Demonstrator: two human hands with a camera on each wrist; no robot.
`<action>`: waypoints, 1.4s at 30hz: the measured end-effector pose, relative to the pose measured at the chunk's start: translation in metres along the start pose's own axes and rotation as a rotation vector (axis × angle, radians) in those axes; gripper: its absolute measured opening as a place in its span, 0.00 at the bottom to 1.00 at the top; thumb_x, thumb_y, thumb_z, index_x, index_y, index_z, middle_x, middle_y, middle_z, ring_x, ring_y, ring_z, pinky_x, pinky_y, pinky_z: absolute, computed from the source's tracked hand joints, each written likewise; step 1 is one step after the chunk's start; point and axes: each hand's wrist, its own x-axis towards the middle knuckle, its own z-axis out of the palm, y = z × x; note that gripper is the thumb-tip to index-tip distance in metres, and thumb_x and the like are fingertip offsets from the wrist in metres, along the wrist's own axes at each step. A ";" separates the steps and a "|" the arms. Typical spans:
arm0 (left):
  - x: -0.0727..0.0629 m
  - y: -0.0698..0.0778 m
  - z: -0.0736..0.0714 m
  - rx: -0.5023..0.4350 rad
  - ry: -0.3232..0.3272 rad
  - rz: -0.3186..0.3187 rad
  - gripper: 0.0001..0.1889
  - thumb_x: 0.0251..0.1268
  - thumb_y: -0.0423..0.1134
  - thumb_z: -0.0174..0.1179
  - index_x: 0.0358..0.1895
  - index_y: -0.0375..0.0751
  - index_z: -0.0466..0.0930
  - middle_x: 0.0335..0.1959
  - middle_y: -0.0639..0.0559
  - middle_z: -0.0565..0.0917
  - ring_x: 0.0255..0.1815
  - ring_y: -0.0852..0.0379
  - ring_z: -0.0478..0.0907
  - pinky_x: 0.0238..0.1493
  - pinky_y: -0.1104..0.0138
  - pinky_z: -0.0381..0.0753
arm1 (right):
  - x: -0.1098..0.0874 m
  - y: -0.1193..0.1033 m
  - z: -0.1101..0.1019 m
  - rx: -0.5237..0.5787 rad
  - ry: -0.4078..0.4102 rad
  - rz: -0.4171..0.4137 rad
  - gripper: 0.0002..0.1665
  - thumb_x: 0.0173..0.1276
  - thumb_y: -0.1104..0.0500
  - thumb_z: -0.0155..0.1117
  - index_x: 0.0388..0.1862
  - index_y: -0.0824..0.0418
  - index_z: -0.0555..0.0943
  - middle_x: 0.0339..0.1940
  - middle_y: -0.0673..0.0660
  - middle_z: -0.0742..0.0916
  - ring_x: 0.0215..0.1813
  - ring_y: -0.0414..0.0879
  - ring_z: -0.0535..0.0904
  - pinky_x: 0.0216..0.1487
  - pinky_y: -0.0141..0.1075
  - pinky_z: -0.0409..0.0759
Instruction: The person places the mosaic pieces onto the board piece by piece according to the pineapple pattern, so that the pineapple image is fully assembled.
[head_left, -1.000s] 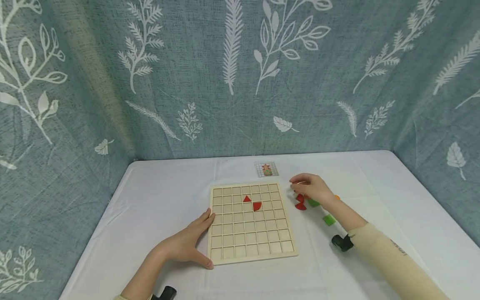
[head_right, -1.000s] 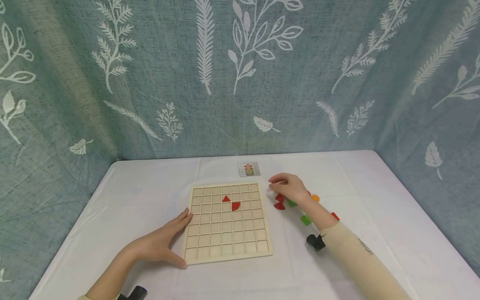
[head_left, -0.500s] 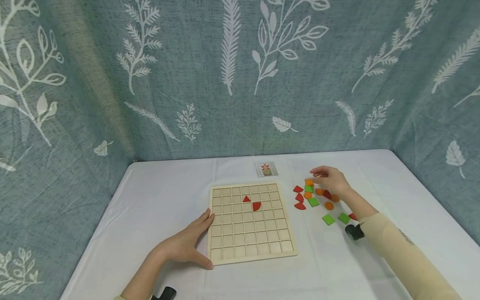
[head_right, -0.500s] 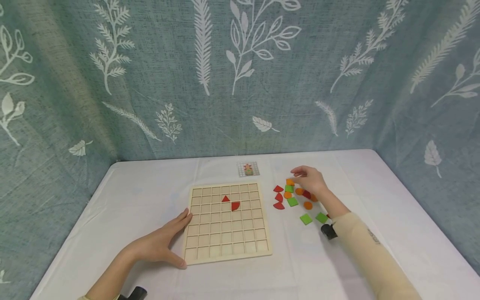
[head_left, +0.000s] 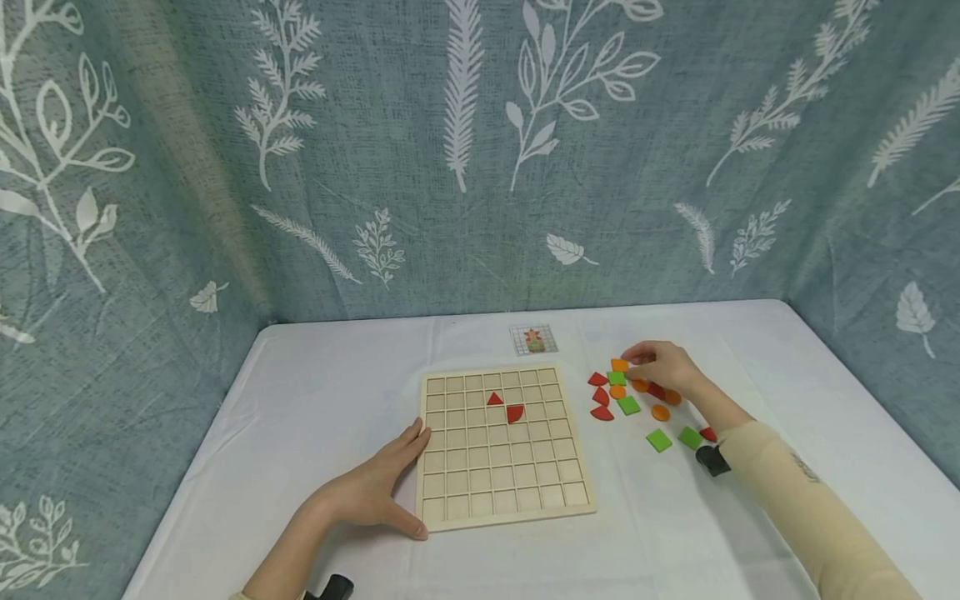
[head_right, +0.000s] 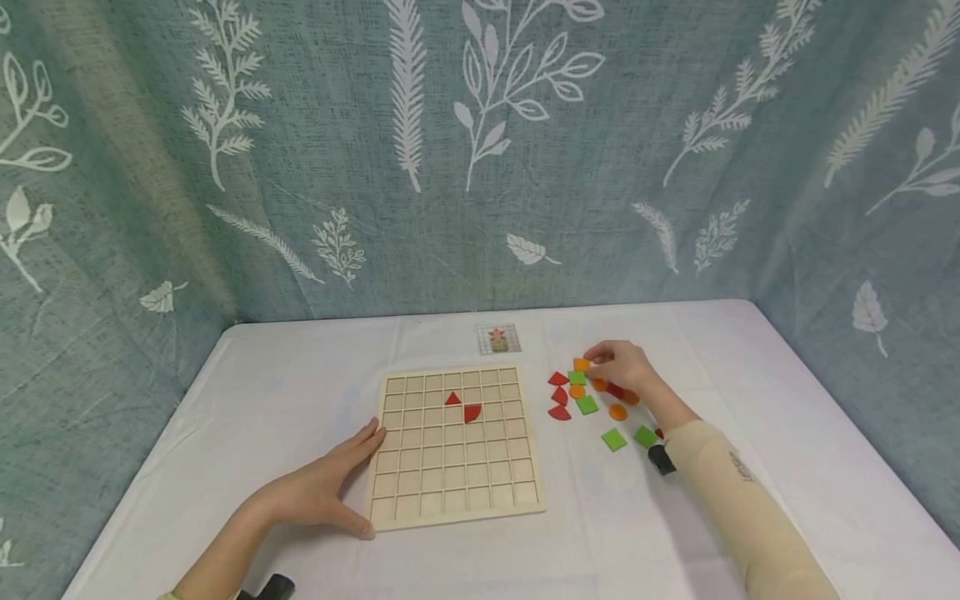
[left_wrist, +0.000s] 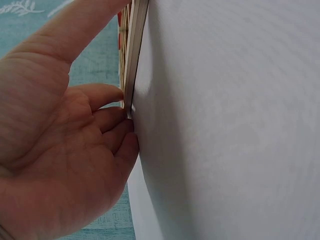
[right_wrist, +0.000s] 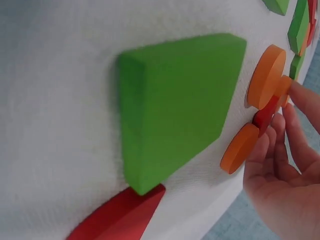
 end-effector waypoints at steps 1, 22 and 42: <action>0.000 0.000 0.000 0.001 0.001 0.002 0.67 0.33 0.53 0.80 0.76 0.30 0.47 0.78 0.34 0.41 0.77 0.35 0.38 0.71 0.41 0.46 | 0.001 0.000 0.000 -0.004 0.001 0.007 0.20 0.67 0.57 0.65 0.55 0.67 0.79 0.47 0.63 0.82 0.43 0.53 0.75 0.43 0.38 0.78; 0.000 0.000 -0.002 0.014 0.002 -0.013 0.67 0.34 0.54 0.80 0.77 0.31 0.46 0.79 0.36 0.41 0.78 0.36 0.38 0.72 0.41 0.47 | -0.006 -0.020 0.013 0.129 0.095 -0.081 0.26 0.64 0.49 0.70 0.55 0.64 0.81 0.49 0.62 0.86 0.46 0.50 0.81 0.39 0.35 0.79; -0.001 -0.001 0.001 0.007 -0.002 -0.012 0.67 0.34 0.53 0.80 0.77 0.32 0.47 0.79 0.36 0.40 0.78 0.36 0.38 0.72 0.42 0.47 | -0.017 -0.068 0.075 0.387 -0.069 -0.188 0.21 0.61 0.55 0.72 0.51 0.63 0.83 0.42 0.55 0.88 0.44 0.47 0.83 0.47 0.39 0.81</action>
